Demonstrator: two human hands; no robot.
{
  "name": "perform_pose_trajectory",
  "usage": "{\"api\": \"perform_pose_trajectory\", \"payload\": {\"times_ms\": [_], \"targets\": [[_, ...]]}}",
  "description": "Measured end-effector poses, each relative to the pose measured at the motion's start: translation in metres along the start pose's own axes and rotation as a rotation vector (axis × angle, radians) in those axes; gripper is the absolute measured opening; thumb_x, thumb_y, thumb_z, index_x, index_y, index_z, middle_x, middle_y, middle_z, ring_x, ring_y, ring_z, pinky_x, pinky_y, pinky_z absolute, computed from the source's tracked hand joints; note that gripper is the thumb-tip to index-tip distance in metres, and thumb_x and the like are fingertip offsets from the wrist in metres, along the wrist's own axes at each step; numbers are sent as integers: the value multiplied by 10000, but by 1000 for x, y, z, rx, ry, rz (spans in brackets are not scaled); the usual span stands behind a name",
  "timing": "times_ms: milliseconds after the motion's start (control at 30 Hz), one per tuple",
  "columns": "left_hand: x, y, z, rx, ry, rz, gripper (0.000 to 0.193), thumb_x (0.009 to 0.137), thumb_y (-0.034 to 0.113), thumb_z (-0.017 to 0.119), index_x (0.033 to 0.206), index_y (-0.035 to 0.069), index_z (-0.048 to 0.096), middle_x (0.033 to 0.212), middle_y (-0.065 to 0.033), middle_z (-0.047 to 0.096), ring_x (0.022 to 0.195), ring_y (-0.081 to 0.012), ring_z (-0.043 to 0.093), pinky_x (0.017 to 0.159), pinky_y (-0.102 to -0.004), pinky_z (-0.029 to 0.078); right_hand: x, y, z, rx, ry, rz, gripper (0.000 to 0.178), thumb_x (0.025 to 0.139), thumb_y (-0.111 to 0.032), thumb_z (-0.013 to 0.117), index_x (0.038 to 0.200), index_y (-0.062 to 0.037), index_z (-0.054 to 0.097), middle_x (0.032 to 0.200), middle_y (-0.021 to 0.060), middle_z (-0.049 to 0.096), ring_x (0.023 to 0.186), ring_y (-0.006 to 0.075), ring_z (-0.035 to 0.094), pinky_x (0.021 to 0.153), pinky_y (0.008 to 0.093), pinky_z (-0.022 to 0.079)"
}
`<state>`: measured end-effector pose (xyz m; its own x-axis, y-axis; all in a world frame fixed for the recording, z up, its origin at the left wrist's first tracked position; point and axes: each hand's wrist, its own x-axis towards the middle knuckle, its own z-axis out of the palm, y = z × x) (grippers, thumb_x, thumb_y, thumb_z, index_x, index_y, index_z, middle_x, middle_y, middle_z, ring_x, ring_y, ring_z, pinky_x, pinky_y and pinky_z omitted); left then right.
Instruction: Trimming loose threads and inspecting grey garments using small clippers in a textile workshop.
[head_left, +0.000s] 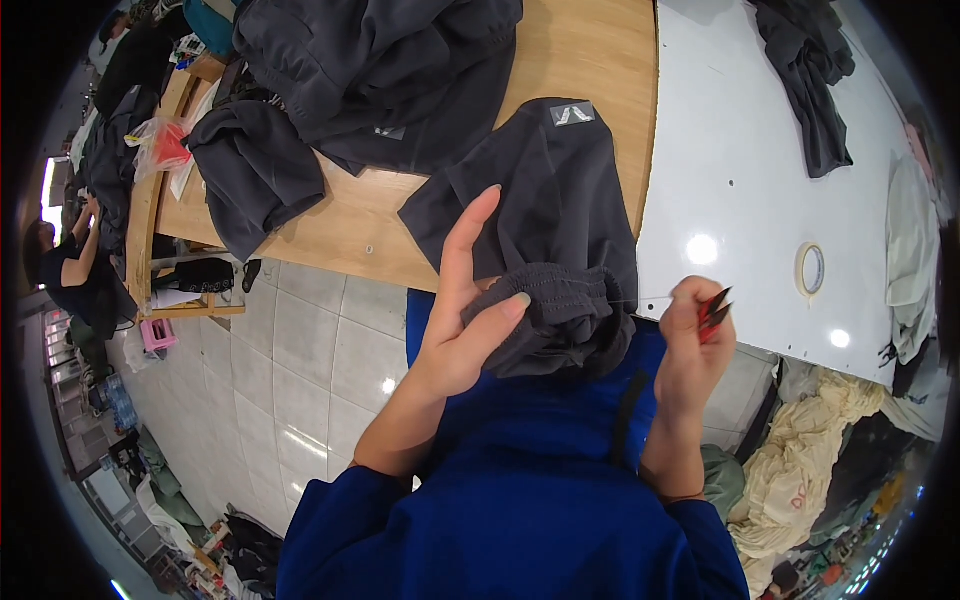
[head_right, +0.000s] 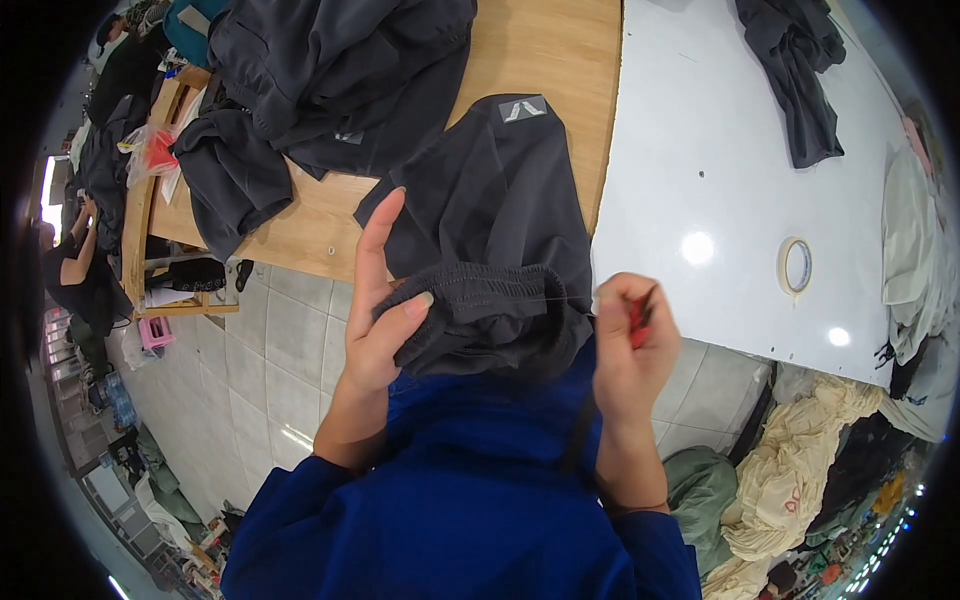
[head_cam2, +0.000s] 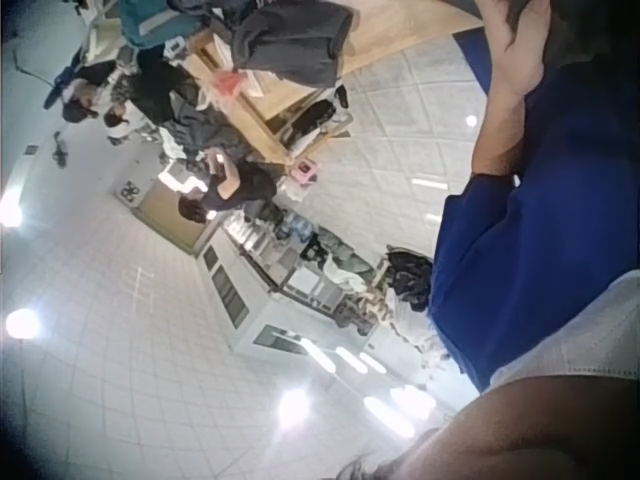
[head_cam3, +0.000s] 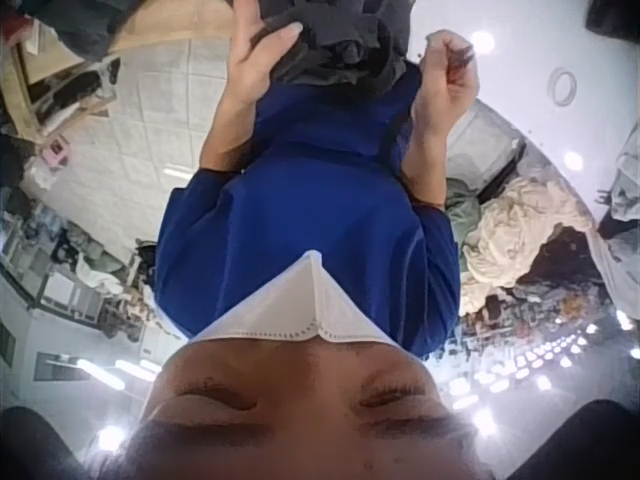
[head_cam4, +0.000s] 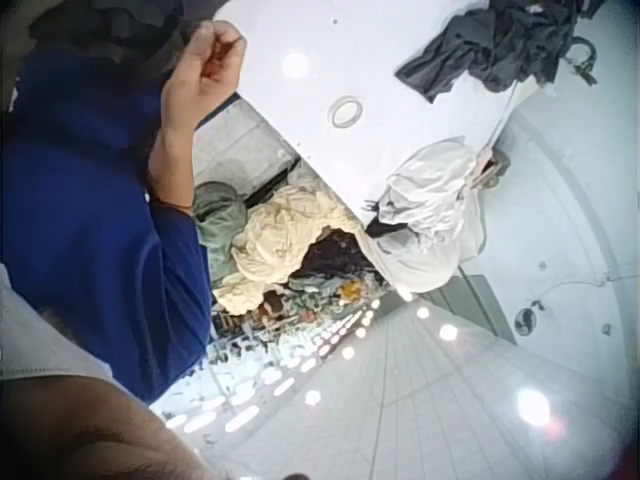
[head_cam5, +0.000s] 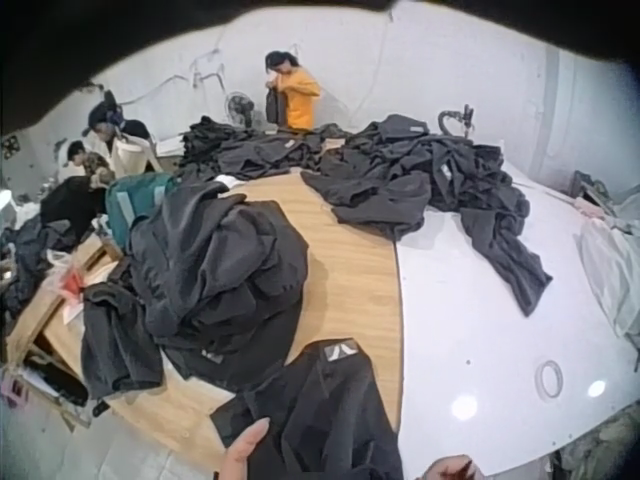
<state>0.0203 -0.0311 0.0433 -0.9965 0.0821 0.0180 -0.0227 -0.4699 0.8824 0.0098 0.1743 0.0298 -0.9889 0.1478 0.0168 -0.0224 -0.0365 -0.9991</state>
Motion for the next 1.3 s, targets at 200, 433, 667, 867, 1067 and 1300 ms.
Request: {"api": "perform_pose_trajectory", "payload": {"times_ms": [200,433,667,867,1067,1300], "targets": [[2,-3,-5,-28,70,-18,737,807,-79,412,1438,42,51,1248,-153,457,987,-141,551,877,-256,414,28,7,-51,732,185,306,121,957,-185,460,976,-68,487,688,-34,383,493,45,296,458,183,250],[7,-7,-8,-194,173,-81,722,805,-63,399,1442,59,81,1321,-150,406,1061,-169,536,933,-279,403,50,-8,-80,498,811,73,339,963,-179,422,1264,-23,416,1006,71,570,612,48,433,506,186,334],[8,-6,8,-237,88,-161,764,805,-66,394,1454,95,23,1345,-146,375,1098,-178,513,946,-288,393,-2,3,-22,-5,-103,-196,105,825,-89,646,888,-8,623,673,8,515,542,36,404,474,183,298],[2,-7,15,-87,62,-76,862,763,-110,385,1450,129,-76,1369,-142,342,1091,-186,515,939,-294,387,-9,-8,27,-275,-325,-188,75,781,-11,674,837,-7,624,666,-38,554,513,20,410,478,165,335],[4,-7,-1,-280,47,-126,878,731,-111,368,1449,132,-76,1344,-174,362,1110,-228,530,962,-323,401,9,0,-11,465,90,193,56,855,-10,571,800,-9,582,692,-13,536,571,22,432,527,147,323],[-2,-12,14,24,33,13,853,775,-108,381,1438,107,-111,1417,-175,259,1118,-212,507,942,-312,396,-14,-4,10,-42,-173,71,115,817,13,619,930,-1,606,597,-42,451,529,1,373,485,155,264]]}}
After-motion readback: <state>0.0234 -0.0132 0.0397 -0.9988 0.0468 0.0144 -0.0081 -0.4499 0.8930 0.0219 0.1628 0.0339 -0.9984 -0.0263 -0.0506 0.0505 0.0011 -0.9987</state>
